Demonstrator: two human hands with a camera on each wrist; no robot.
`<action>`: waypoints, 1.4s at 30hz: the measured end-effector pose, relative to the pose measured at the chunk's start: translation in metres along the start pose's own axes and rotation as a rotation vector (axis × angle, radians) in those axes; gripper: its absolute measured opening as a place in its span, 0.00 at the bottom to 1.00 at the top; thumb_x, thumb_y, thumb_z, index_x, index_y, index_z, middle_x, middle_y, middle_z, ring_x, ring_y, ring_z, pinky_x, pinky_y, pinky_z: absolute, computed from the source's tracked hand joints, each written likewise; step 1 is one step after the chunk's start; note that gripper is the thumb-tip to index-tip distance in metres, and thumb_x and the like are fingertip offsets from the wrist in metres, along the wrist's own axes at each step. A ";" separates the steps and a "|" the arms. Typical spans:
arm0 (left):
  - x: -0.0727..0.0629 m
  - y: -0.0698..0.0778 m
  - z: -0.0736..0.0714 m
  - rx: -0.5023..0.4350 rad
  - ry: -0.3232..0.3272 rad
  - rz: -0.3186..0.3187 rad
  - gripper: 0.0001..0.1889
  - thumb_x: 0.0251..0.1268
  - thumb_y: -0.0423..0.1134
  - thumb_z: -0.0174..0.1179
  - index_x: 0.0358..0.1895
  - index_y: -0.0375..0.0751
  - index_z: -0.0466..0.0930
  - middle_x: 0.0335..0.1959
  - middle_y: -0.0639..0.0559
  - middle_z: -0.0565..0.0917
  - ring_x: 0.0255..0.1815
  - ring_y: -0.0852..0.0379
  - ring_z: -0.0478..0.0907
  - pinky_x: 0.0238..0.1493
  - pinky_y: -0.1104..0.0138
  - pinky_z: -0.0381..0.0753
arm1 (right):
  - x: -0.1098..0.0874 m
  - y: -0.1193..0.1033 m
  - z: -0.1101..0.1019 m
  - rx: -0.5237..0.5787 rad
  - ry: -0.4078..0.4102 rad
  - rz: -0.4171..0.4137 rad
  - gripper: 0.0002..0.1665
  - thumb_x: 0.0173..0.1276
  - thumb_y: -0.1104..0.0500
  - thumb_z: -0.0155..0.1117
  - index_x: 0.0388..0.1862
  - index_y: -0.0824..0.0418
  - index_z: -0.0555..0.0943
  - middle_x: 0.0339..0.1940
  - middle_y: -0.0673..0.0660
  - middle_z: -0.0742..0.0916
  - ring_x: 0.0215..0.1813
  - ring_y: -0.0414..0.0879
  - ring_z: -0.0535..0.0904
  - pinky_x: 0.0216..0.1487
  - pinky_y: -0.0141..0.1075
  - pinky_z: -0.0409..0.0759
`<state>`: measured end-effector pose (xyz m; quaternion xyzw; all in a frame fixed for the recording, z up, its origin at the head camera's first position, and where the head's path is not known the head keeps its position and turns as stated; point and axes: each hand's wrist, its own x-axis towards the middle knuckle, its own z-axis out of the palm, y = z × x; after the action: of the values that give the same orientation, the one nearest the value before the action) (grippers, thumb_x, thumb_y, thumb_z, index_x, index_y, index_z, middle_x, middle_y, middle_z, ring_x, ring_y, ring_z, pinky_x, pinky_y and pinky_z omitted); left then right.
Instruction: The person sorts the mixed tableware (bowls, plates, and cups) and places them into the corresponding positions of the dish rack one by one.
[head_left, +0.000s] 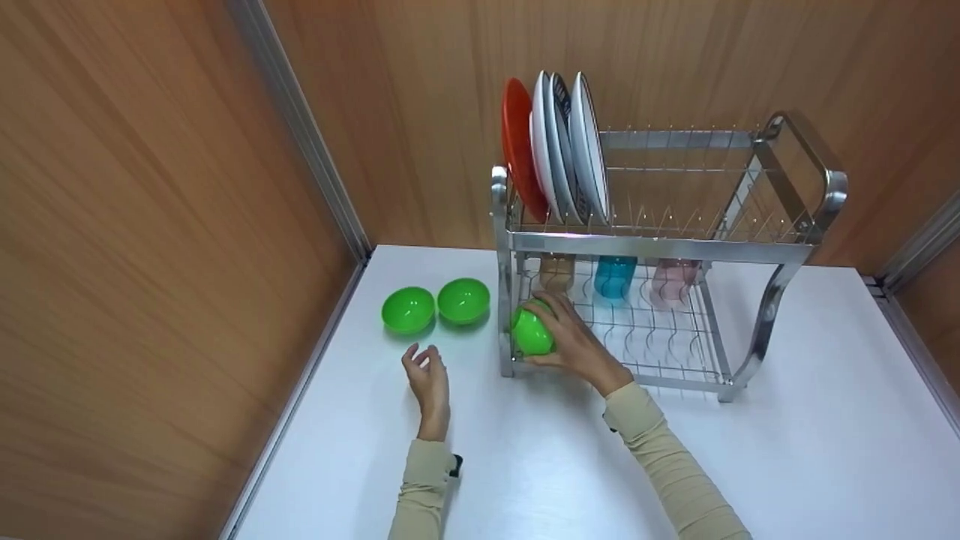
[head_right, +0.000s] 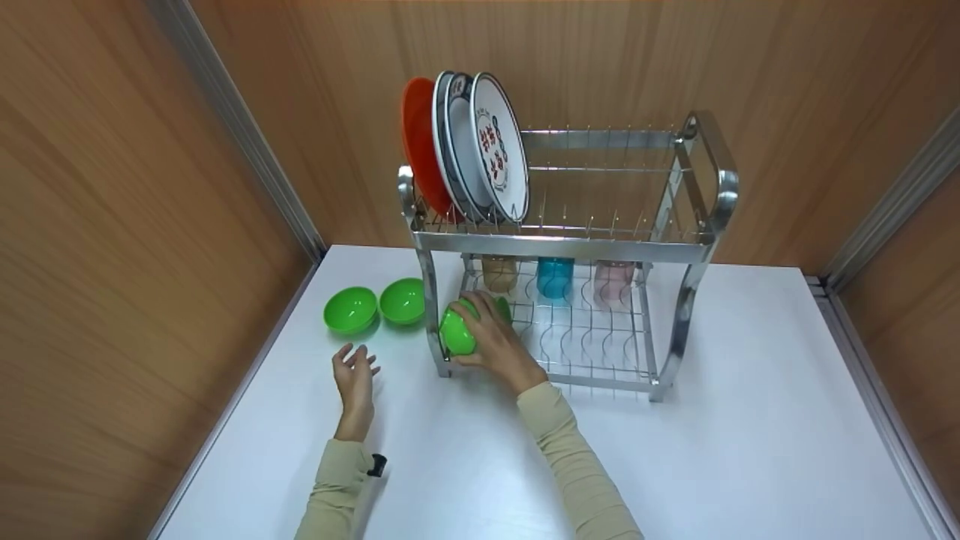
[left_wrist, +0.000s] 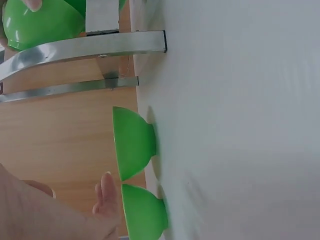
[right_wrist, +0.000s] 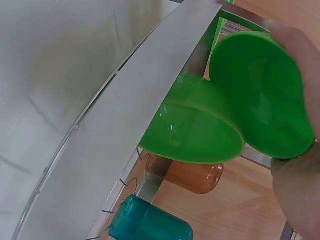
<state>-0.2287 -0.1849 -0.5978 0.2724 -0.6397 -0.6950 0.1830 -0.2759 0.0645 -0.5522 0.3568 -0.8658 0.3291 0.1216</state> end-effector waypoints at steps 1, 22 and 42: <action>0.004 -0.001 0.000 -0.023 -0.003 -0.017 0.26 0.81 0.39 0.47 0.74 0.30 0.55 0.62 0.30 0.70 0.62 0.34 0.73 0.59 0.53 0.77 | 0.001 0.001 0.000 -0.011 -0.001 -0.010 0.54 0.49 0.54 0.88 0.73 0.60 0.71 0.76 0.66 0.68 0.79 0.67 0.58 0.73 0.59 0.67; 0.080 -0.025 -0.013 -0.050 0.003 -0.138 0.39 0.83 0.48 0.39 0.81 0.28 0.32 0.79 0.26 0.42 0.70 0.32 0.68 0.68 0.54 0.75 | 0.013 0.010 0.006 -0.125 -0.234 0.114 0.52 0.49 0.58 0.87 0.74 0.55 0.72 0.77 0.62 0.65 0.81 0.64 0.53 0.73 0.57 0.68; 0.115 -0.022 -0.010 -0.001 -0.078 -0.163 0.36 0.85 0.49 0.41 0.81 0.30 0.42 0.77 0.28 0.47 0.67 0.33 0.70 0.61 0.57 0.82 | 0.021 0.013 0.011 -0.247 -0.285 0.179 0.51 0.54 0.62 0.84 0.76 0.53 0.72 0.79 0.62 0.63 0.83 0.66 0.46 0.77 0.59 0.58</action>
<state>-0.3105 -0.2600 -0.6366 0.2961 -0.6219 -0.7179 0.1009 -0.2996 0.0532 -0.5577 0.3039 -0.9362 0.1763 0.0110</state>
